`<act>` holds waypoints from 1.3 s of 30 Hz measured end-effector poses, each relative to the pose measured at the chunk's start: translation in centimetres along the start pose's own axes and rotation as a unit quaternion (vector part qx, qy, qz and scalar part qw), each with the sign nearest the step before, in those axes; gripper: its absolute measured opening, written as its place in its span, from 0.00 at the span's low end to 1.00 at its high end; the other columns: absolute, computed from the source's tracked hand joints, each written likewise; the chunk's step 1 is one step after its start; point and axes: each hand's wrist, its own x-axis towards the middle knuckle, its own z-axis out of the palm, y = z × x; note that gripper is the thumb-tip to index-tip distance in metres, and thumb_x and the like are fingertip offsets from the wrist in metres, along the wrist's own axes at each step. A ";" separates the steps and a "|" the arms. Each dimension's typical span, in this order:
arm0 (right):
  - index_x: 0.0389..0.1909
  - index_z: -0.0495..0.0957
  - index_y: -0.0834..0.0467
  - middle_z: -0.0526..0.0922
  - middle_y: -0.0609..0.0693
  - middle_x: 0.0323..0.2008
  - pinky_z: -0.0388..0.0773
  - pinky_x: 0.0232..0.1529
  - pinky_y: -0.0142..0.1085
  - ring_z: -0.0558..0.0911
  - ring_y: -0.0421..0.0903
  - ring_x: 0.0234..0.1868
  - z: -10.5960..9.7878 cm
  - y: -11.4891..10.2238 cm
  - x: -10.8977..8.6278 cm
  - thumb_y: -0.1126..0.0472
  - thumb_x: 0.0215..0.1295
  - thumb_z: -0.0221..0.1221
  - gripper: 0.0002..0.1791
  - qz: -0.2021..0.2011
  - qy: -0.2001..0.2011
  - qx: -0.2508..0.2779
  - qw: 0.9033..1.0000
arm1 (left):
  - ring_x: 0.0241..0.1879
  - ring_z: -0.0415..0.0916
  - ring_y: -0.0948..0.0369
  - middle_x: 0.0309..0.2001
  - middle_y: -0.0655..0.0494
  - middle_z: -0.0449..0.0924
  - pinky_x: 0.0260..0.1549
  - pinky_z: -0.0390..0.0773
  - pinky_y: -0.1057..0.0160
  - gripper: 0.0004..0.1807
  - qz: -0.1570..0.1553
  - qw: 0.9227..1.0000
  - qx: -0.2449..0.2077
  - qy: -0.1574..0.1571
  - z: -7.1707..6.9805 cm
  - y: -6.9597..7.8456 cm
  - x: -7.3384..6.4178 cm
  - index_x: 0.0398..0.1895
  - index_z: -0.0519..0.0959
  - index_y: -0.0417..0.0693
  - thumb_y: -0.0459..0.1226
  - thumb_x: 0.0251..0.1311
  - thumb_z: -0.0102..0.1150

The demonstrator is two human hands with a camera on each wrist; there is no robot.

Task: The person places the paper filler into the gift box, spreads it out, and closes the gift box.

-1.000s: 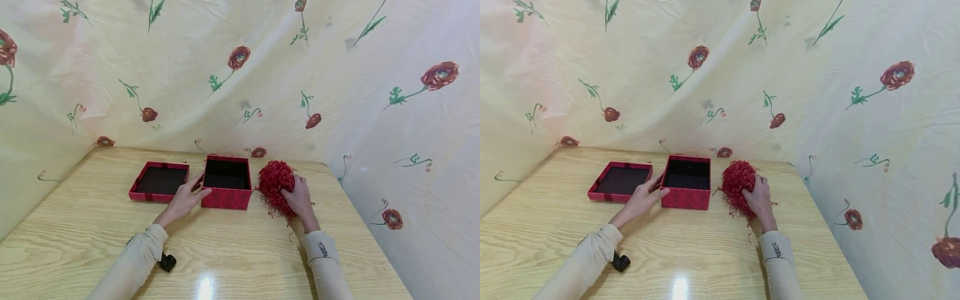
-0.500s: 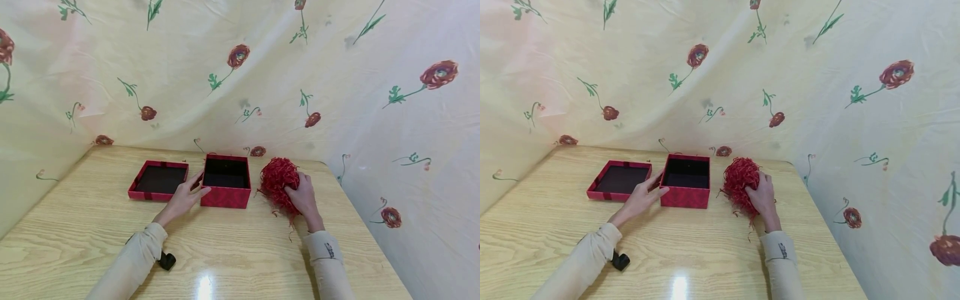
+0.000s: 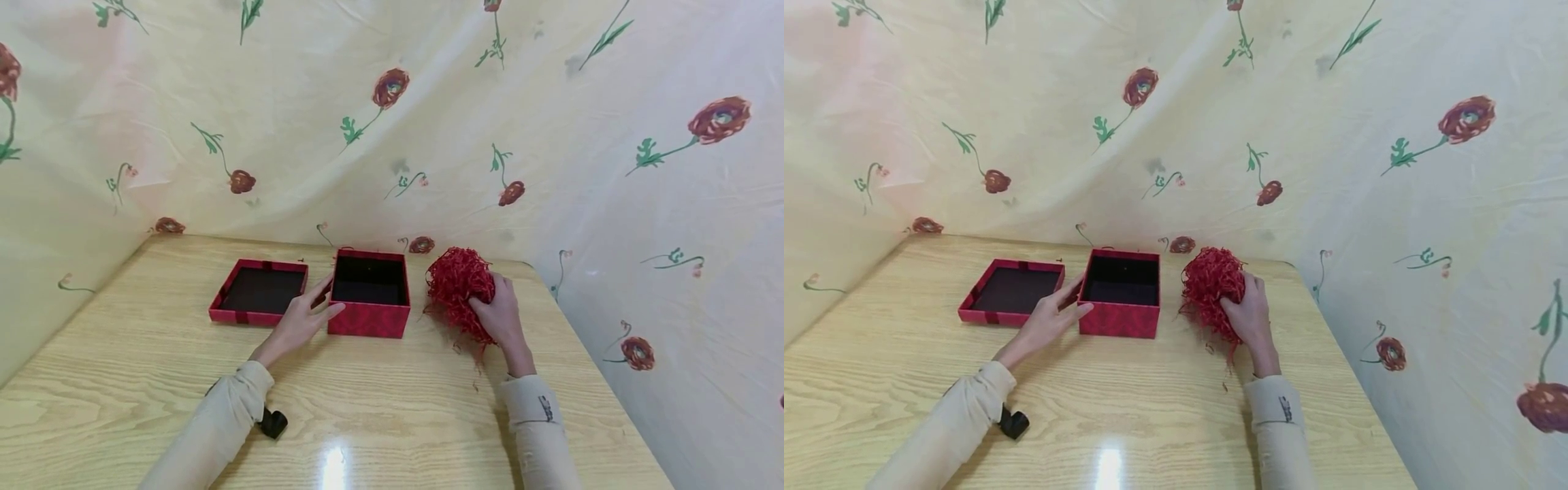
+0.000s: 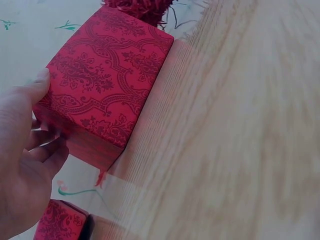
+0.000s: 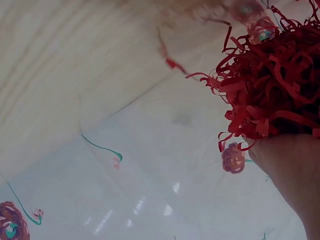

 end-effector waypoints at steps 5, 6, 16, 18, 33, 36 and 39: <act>0.69 0.67 0.68 0.68 0.70 0.61 0.67 0.65 0.65 0.71 0.68 0.62 -0.3 -0.9 0.3 0.68 0.62 0.64 0.34 -0.033 0.018 0.007 0.999 | 0.67 0.69 0.38 0.81 0.42 0.49 0.65 0.68 0.41 0.42 0.003 1.000 0.000 -0.003 -0.2 0.1 0.0 0.84 0.53 0.47 0.41 0.73 0.62; 0.69 0.67 0.68 0.68 0.70 0.61 0.67 0.64 0.64 0.71 0.67 0.62 -0.3 -1.1 0.3 0.68 0.61 0.64 0.34 -0.039 0.020 0.008 0.999 | 0.67 0.69 0.39 0.81 0.43 0.49 0.65 0.68 0.41 0.42 0.002 1.000 0.003 -0.002 -0.2 0.2 0.0 0.84 0.54 0.47 0.41 0.73 0.63; 0.68 0.69 0.68 0.70 0.68 0.61 0.68 0.63 0.64 0.72 0.64 0.61 -0.9 -3.9 0.4 0.70 0.59 0.64 0.33 -0.087 0.019 0.028 0.996 | 0.68 0.70 0.41 0.81 0.43 0.51 0.67 0.65 0.40 0.40 0.000 1.000 0.008 -0.001 -0.3 0.2 0.0 0.83 0.55 0.46 0.40 0.74 0.62; 0.68 0.69 0.67 0.71 0.67 0.60 0.68 0.62 0.63 0.71 0.63 0.61 -1.0 -4.5 0.4 0.71 0.59 0.64 0.33 -0.097 0.015 0.034 0.995 | 0.68 0.70 0.42 0.81 0.43 0.51 0.67 0.64 0.39 0.40 -0.002 1.000 0.010 -0.001 -0.3 0.1 0.0 0.83 0.55 0.46 0.39 0.74 0.62; 0.66 0.72 0.68 0.74 0.66 0.59 0.70 0.62 0.59 0.73 0.61 0.60 0.1 -7.9 0.7 0.73 0.56 0.65 0.33 -0.155 -0.028 0.064 0.985 | 0.68 0.70 0.41 0.80 0.40 0.51 0.66 0.66 0.40 0.39 -0.001 1.000 0.007 0.000 0.0 -0.1 0.0 0.83 0.55 0.46 0.38 0.74 0.61; 0.66 0.72 0.66 0.74 0.66 0.59 0.70 0.62 0.60 0.73 0.61 0.60 0.4 -8.3 0.8 0.72 0.57 0.65 0.33 -0.156 -0.044 0.066 0.984 | 0.68 0.70 0.40 0.80 0.40 0.51 0.66 0.67 0.41 0.40 0.003 1.000 0.005 0.001 0.0 -0.1 0.1 0.83 0.55 0.45 0.38 0.74 0.62; 0.66 0.72 0.65 0.73 0.65 0.60 0.71 0.62 0.60 0.73 0.60 0.61 0.8 -8.8 1.1 0.71 0.58 0.66 0.33 -0.160 -0.062 0.067 0.983 | 0.68 0.69 0.41 0.80 0.42 0.52 0.66 0.66 0.40 0.40 0.001 1.000 0.012 0.006 0.0 -0.1 0.0 0.83 0.56 0.46 0.39 0.73 0.62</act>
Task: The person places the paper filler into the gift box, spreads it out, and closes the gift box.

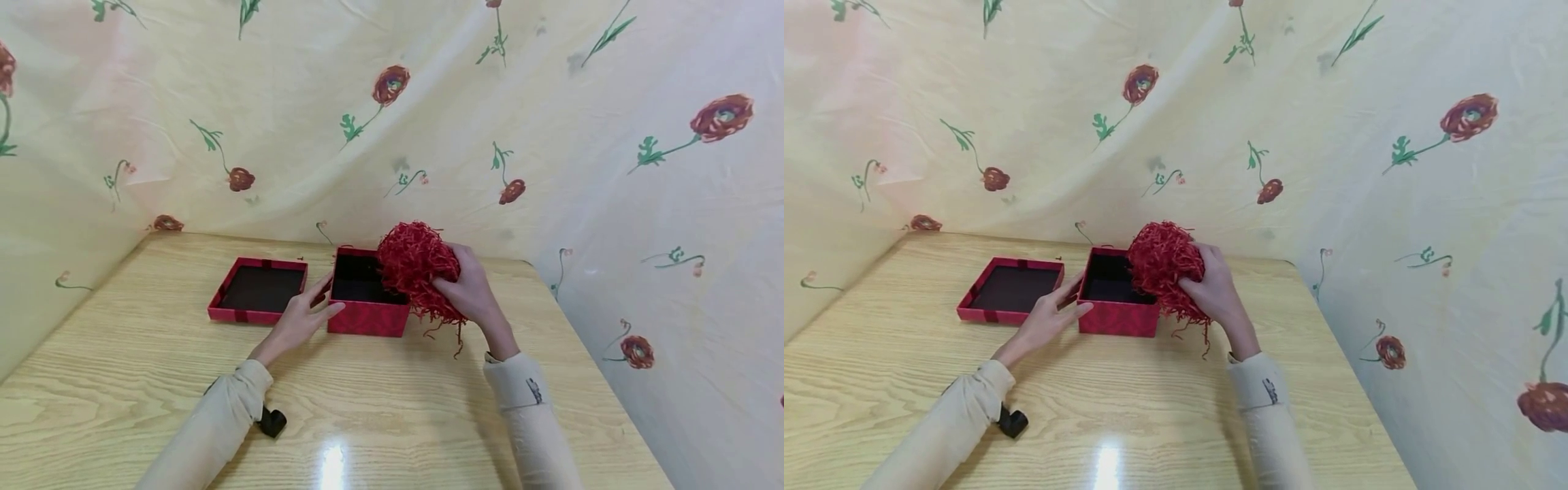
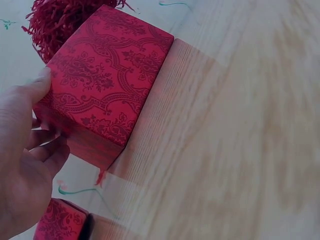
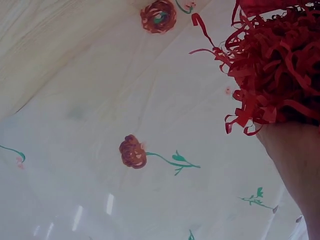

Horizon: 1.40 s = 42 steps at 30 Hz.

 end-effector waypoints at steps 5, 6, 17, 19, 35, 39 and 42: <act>0.67 0.72 0.66 0.74 0.66 0.60 0.71 0.63 0.60 0.73 0.61 0.61 0.6 -0.3 0.8 0.70 0.58 0.67 0.33 -0.014 -0.021 -0.011 1.000 | 0.70 0.67 0.42 0.80 0.44 0.52 0.68 0.64 0.37 0.40 -0.005 1.000 0.008 0.004 0.0 0.0 0.0 0.83 0.56 0.48 0.40 0.73 0.63; 0.67 0.72 0.66 0.74 0.66 0.60 0.71 0.63 0.60 0.73 0.61 0.61 0.8 -0.4 0.9 0.70 0.58 0.67 0.33 -0.016 -0.024 -0.013 0.999 | 0.70 0.67 0.42 0.80 0.44 0.52 0.68 0.63 0.37 0.40 -0.005 1.000 0.009 0.003 0.0 0.0 0.0 0.83 0.56 0.48 0.40 0.73 0.63; 0.69 0.71 0.63 0.72 0.65 0.61 0.72 0.61 0.60 0.73 0.60 0.61 2.0 -0.8 1.9 0.68 0.58 0.66 0.35 -0.008 -0.062 -0.013 0.998 | 0.70 0.67 0.42 0.80 0.41 0.54 0.68 0.64 0.37 0.39 -0.003 1.000 0.007 0.003 0.0 -0.1 -0.1 0.83 0.57 0.47 0.39 0.73 0.63; 0.69 0.71 0.63 0.72 0.64 0.61 0.72 0.62 0.60 0.73 0.60 0.61 2.2 -0.9 2.0 0.68 0.59 0.66 0.35 -0.006 -0.067 -0.016 0.998 | 0.70 0.67 0.42 0.80 0.42 0.54 0.68 0.63 0.37 0.39 -0.003 1.000 0.003 0.002 -0.1 -0.1 -0.2 0.83 0.57 0.47 0.38 0.73 0.62; 0.70 0.71 0.64 0.76 0.62 0.61 0.71 0.64 0.56 0.75 0.59 0.62 3.3 -0.8 3.2 0.68 0.61 0.66 0.34 -0.035 -0.085 -0.032 0.995 | 0.69 0.68 0.42 0.80 0.43 0.51 0.67 0.65 0.38 0.40 -0.003 1.000 -0.009 -0.003 -0.1 0.0 -0.1 0.83 0.56 0.47 0.39 0.73 0.62; 0.71 0.70 0.63 0.76 0.61 0.62 0.72 0.64 0.55 0.75 0.58 0.63 3.7 -0.8 3.3 0.67 0.62 0.67 0.35 -0.045 -0.086 -0.033 0.995 | 0.69 0.69 0.43 0.80 0.44 0.52 0.68 0.65 0.38 0.40 -0.013 1.000 -0.015 -0.005 -0.1 0.0 -0.1 0.83 0.56 0.48 0.40 0.73 0.63; 0.71 0.70 0.61 0.76 0.60 0.62 0.72 0.64 0.54 0.75 0.58 0.63 3.9 -1.0 3.3 0.66 0.63 0.68 0.35 -0.047 -0.084 -0.033 0.995 | 0.69 0.69 0.43 0.80 0.44 0.52 0.68 0.63 0.38 0.40 -0.013 1.000 -0.013 -0.004 -0.1 0.0 -0.1 0.83 0.56 0.48 0.40 0.73 0.63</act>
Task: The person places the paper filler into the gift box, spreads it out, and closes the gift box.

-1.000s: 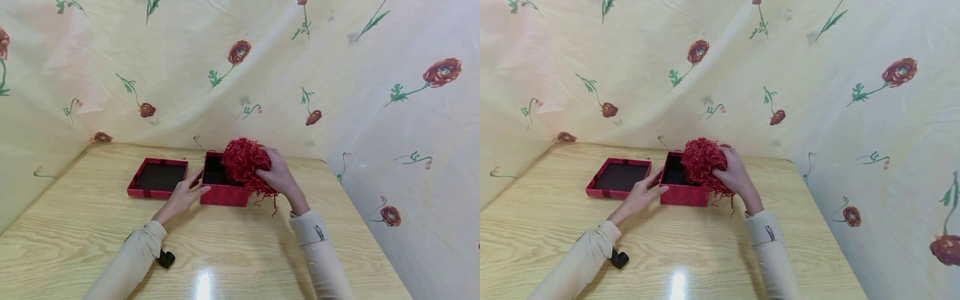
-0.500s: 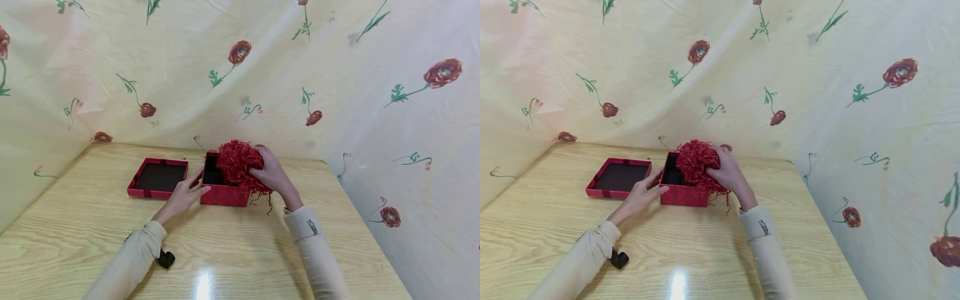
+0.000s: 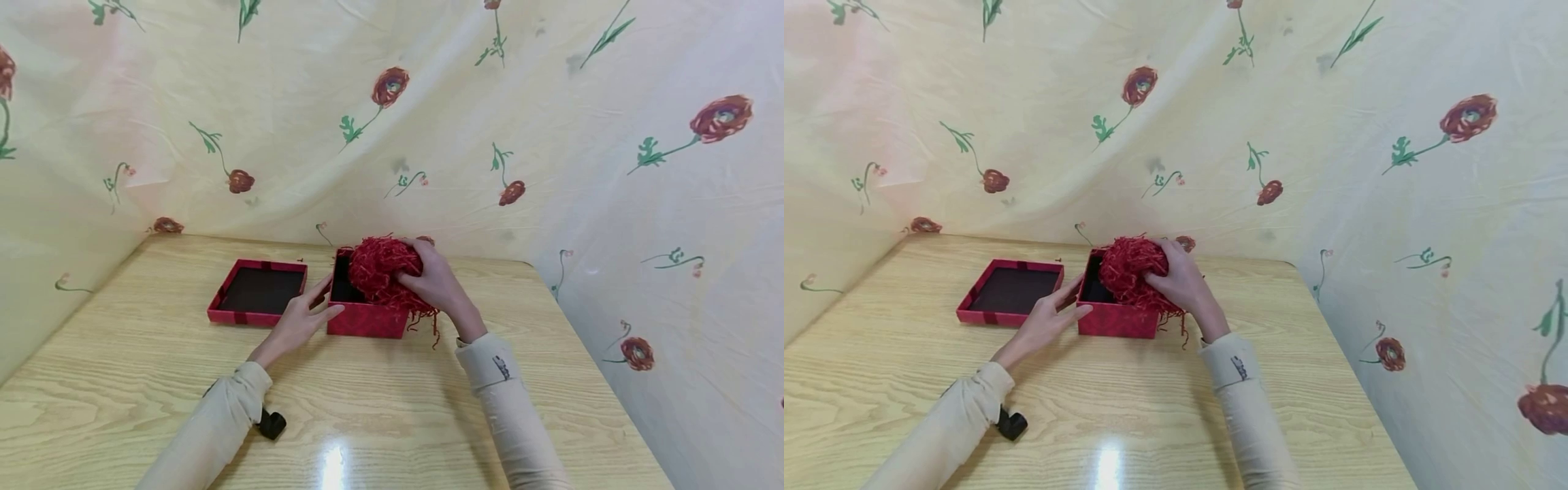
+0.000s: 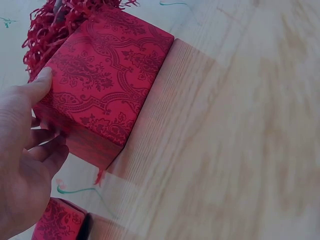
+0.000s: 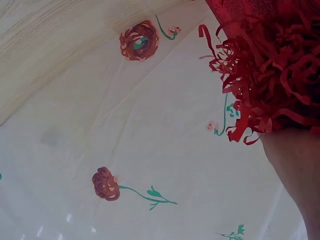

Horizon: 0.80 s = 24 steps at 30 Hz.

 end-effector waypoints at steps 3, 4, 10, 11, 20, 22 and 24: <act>0.72 0.69 0.61 0.76 0.60 0.62 0.73 0.63 0.55 0.75 0.57 0.63 0.1 -0.2 0.0 0.65 0.65 0.68 0.35 0.001 0.000 -0.003 1.000 | 0.68 0.69 0.43 0.80 0.43 0.52 0.68 0.63 0.37 0.39 0.004 1.000 -0.003 0.000 0.0 0.0 -0.1 0.83 0.56 0.47 0.39 0.73 0.62; 0.73 0.69 0.61 0.75 0.60 0.63 0.73 0.63 0.55 0.75 0.57 0.63 0.1 -0.3 0.0 0.65 0.65 0.68 0.35 0.000 0.000 -0.004 1.000 | 0.68 0.70 0.43 0.80 0.43 0.52 0.68 0.63 0.37 0.39 0.005 1.000 -0.003 0.001 0.0 0.0 -0.1 0.83 0.56 0.47 0.38 0.73 0.62; 0.72 0.69 0.62 0.75 0.59 0.64 0.74 0.63 0.55 0.75 0.57 0.63 0.0 -0.5 -0.2 0.61 0.68 0.68 0.33 -0.006 0.007 -0.020 1.000 | 0.68 0.69 0.41 0.81 0.44 0.50 0.67 0.65 0.38 0.39 0.006 1.000 -0.016 -0.003 0.1 -0.1 0.0 0.83 0.56 0.48 0.38 0.74 0.62; 0.71 0.69 0.61 0.75 0.59 0.63 0.74 0.63 0.55 0.75 0.57 0.63 -0.1 -0.6 -0.3 0.60 0.68 0.68 0.33 -0.007 0.009 -0.023 1.000 | 0.68 0.68 0.40 0.81 0.44 0.50 0.67 0.66 0.38 0.39 0.005 1.000 -0.019 -0.004 0.1 -0.2 0.1 0.83 0.56 0.48 0.38 0.74 0.62; 0.70 0.72 0.61 0.73 0.60 0.67 0.67 0.68 0.57 0.70 0.59 0.69 -0.2 -0.8 -1.1 0.55 0.72 0.65 0.30 -0.011 0.006 -0.033 0.999 | 0.69 0.67 0.41 0.81 0.43 0.49 0.65 0.68 0.40 0.39 0.002 1.000 -0.028 -0.009 0.0 0.0 -0.1 0.83 0.55 0.48 0.38 0.74 0.61; 0.70 0.72 0.61 0.72 0.60 0.68 0.67 0.69 0.58 0.69 0.59 0.70 -0.2 -0.8 -1.4 0.54 0.73 0.65 0.30 -0.010 0.003 -0.030 0.999 | 0.69 0.68 0.41 0.81 0.43 0.49 0.65 0.68 0.40 0.39 0.001 1.000 -0.026 -0.008 0.1 0.0 -0.1 0.83 0.55 0.48 0.38 0.74 0.61; 0.71 0.71 0.61 0.71 0.60 0.69 0.67 0.68 0.59 0.68 0.60 0.71 -0.2 -0.8 -1.7 0.54 0.73 0.65 0.30 -0.007 0.000 -0.029 1.000 | 0.69 0.67 0.40 0.81 0.44 0.48 0.65 0.68 0.40 0.39 0.001 1.000 -0.026 -0.009 0.1 -0.1 -0.1 0.83 0.55 0.48 0.38 0.74 0.61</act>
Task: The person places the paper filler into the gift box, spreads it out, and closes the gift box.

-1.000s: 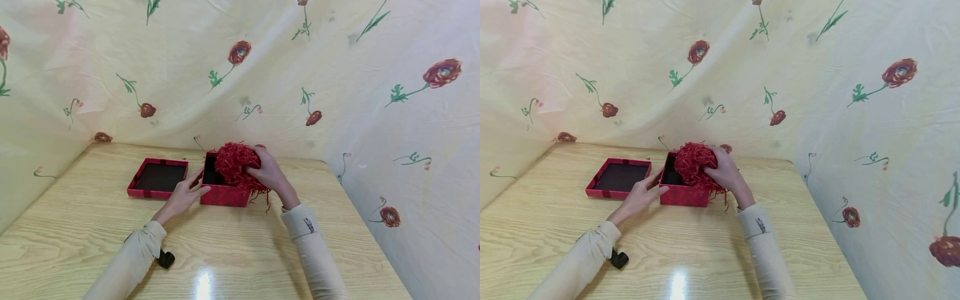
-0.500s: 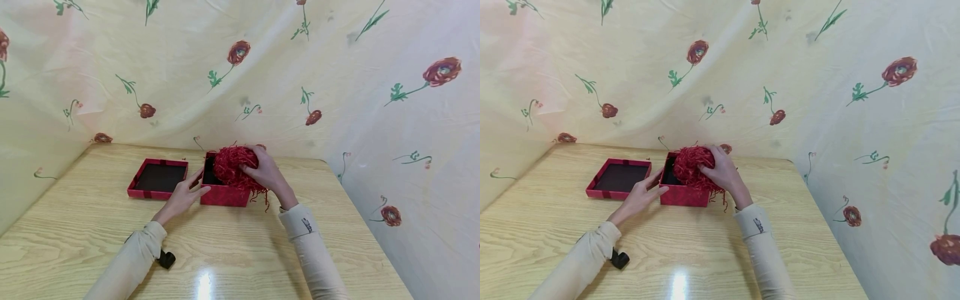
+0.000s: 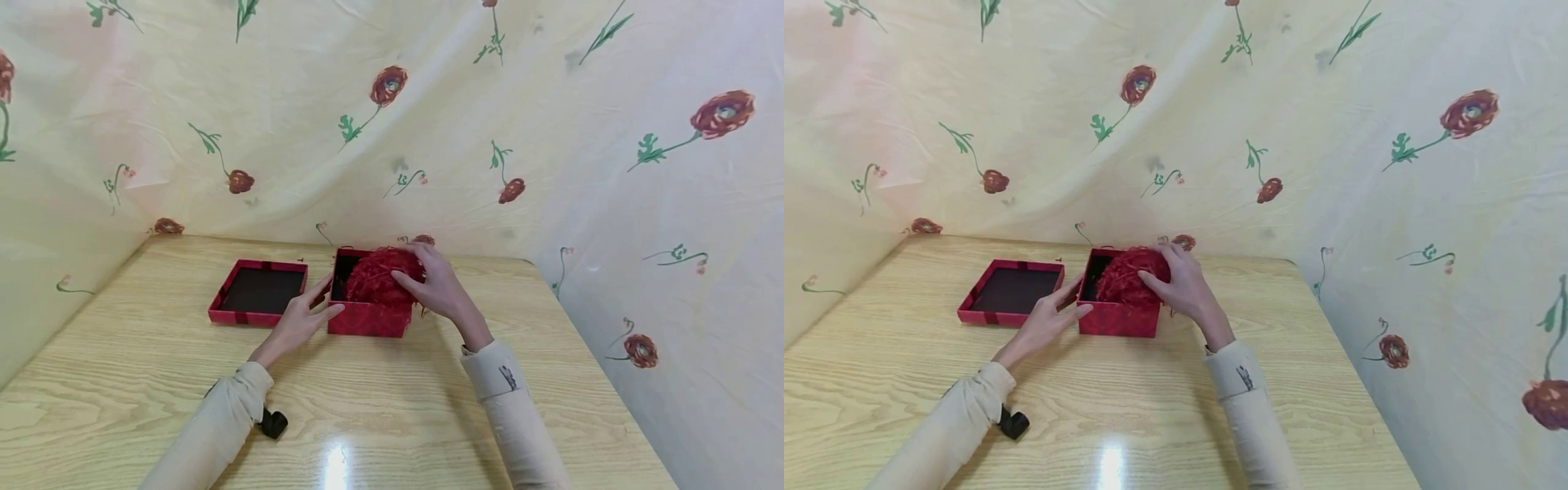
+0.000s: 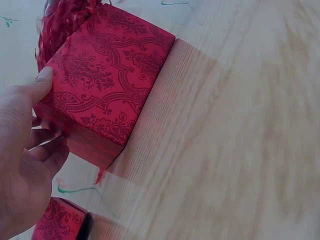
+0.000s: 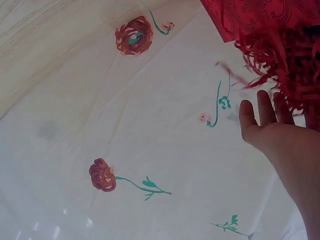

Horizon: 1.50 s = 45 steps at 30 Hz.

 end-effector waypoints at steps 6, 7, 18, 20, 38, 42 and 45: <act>0.73 0.69 0.62 0.68 0.60 0.71 0.66 0.69 0.60 0.66 0.61 0.73 0.2 -0.2 -0.9 0.52 0.73 0.65 0.33 0.004 -0.017 0.000 1.000 | 0.69 0.67 0.40 0.82 0.44 0.47 0.65 0.68 0.39 0.39 0.000 1.000 -0.001 -0.001 0.0 0.0 0.0 0.83 0.54 0.47 0.38 0.74 0.61; 0.73 0.68 0.62 0.68 0.60 0.71 0.66 0.69 0.60 0.66 0.60 0.73 0.2 -0.2 -1.0 0.52 0.72 0.65 0.34 0.003 -0.020 0.000 1.000 | 0.69 0.67 0.40 0.82 0.44 0.47 0.65 0.68 0.39 0.40 0.000 1.000 -0.001 -0.001 0.0 0.0 0.0 0.83 0.54 0.48 0.39 0.74 0.61; 0.75 0.66 0.62 0.69 0.58 0.68 0.69 0.68 0.54 0.69 0.57 0.70 1.8 -0.3 -1.1 0.57 0.74 0.64 0.33 -0.020 -0.024 0.004 1.000 | 0.69 0.68 0.42 0.81 0.47 0.49 0.66 0.67 0.39 0.41 -0.008 1.000 0.016 0.000 -0.1 0.2 -0.1 0.84 0.54 0.50 0.43 0.74 0.62; 0.74 0.66 0.61 0.70 0.58 0.67 0.71 0.67 0.54 0.71 0.57 0.69 2.1 -0.3 -0.9 0.57 0.74 0.63 0.32 -0.020 -0.024 0.002 1.000 | 0.69 0.68 0.42 0.82 0.48 0.49 0.66 0.67 0.39 0.41 -0.009 1.000 0.013 0.000 -0.1 0.2 -0.1 0.84 0.54 0.51 0.43 0.74 0.62; 0.71 0.70 0.62 0.73 0.60 0.65 0.73 0.65 0.52 0.75 0.57 0.65 4.4 -0.4 2.1 0.56 0.75 0.62 0.29 -0.001 -0.077 -0.016 0.997 | 0.69 0.67 0.41 0.81 0.44 0.49 0.65 0.69 0.40 0.41 0.003 1.000 0.008 -0.004 -0.1 0.1 0.0 0.84 0.54 0.52 0.42 0.74 0.62; 0.73 0.68 0.62 0.72 0.60 0.66 0.72 0.66 0.53 0.74 0.57 0.66 4.8 -0.5 2.7 0.55 0.76 0.60 0.30 0.021 -0.099 -0.023 0.995 | 0.69 0.68 0.41 0.81 0.43 0.51 0.65 0.69 0.41 0.41 0.004 1.000 0.007 -0.002 -0.1 0.1 0.1 0.84 0.55 0.51 0.41 0.73 0.62; 0.74 0.67 0.61 0.70 0.60 0.68 0.71 0.67 0.54 0.73 0.58 0.67 5.1 -0.6 3.1 0.54 0.76 0.60 0.31 0.035 -0.107 -0.028 0.993 | 0.69 0.68 0.42 0.81 0.43 0.51 0.65 0.69 0.41 0.41 0.005 1.000 0.009 0.000 -0.1 0.0 0.1 0.84 0.55 0.51 0.41 0.73 0.63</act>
